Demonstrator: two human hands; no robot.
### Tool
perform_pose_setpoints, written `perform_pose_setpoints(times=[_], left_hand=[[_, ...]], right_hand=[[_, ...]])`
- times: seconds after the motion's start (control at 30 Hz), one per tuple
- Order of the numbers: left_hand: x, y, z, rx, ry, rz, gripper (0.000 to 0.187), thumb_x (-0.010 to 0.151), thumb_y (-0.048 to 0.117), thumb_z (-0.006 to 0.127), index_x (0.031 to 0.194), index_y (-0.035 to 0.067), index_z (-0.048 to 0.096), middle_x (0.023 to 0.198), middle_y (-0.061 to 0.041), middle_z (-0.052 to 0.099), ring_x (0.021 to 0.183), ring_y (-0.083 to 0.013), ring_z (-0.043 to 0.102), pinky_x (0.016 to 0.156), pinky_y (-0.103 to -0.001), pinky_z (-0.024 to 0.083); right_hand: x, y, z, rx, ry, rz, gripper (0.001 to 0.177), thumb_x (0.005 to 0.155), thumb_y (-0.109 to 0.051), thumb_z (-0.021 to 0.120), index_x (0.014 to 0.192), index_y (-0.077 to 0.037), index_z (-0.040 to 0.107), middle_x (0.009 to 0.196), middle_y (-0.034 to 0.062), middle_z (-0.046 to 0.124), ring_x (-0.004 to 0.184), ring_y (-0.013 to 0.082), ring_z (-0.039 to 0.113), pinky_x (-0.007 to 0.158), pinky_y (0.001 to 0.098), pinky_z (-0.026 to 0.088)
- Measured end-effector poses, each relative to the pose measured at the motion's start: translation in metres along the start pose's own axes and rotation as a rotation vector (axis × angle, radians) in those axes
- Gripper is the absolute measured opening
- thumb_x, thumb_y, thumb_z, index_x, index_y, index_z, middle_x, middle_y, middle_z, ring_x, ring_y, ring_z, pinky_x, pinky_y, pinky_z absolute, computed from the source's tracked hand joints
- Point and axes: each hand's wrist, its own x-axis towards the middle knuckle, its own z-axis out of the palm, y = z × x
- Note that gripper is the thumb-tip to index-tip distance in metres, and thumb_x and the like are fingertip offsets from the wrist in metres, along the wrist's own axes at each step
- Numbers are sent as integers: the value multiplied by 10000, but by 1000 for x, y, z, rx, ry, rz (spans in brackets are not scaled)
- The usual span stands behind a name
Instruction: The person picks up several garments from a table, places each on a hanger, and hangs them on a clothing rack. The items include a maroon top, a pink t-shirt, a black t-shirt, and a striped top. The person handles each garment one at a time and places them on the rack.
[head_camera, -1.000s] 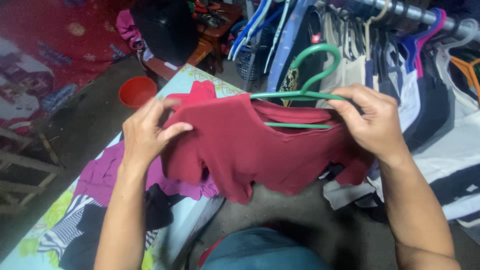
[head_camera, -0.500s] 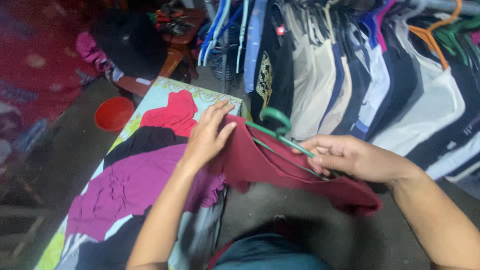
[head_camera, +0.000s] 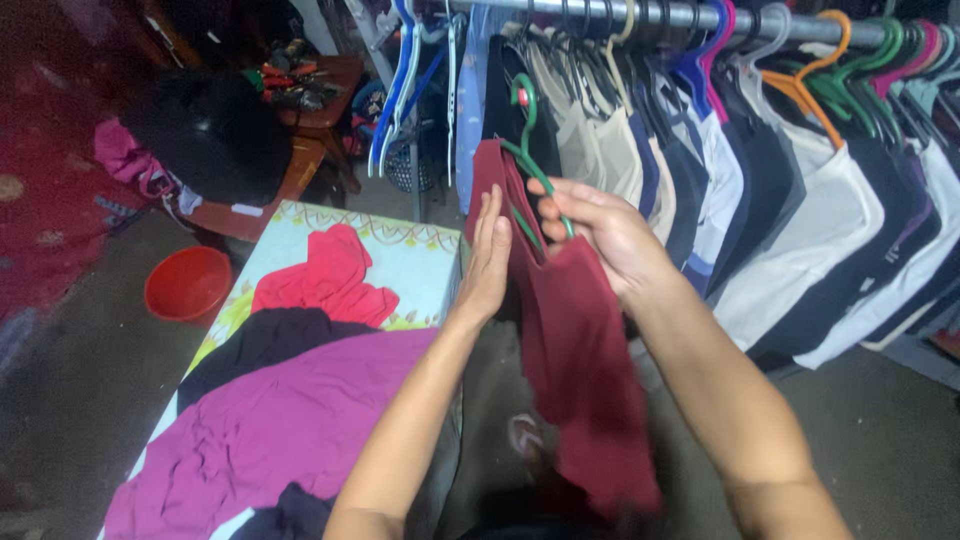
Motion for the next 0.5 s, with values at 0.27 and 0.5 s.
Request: perform_pose_setpoints(times=[0.27, 0.5], left_hand=[[80, -33, 11, -271, 40, -30, 798, 1071, 577, 216, 1624, 3, 177, 1707, -187, 209, 1588, -287, 182, 1273, -373, 153], [147, -55, 8, -372, 110, -62, 843, 1049, 625, 196, 1622, 7, 212, 1694, -162, 251, 1578, -262, 225, 1261, -343, 166]], right_hand=[[145, 4, -42, 187, -91, -65, 265, 1018, -79, 588, 1264, 20, 596, 926, 56, 649, 734, 147, 605, 670, 283, 533], [247, 11, -62, 230, 11, -180, 214, 1018, -107, 596, 1200, 5, 602, 902, 58, 642, 721, 151, 587, 692, 277, 526]])
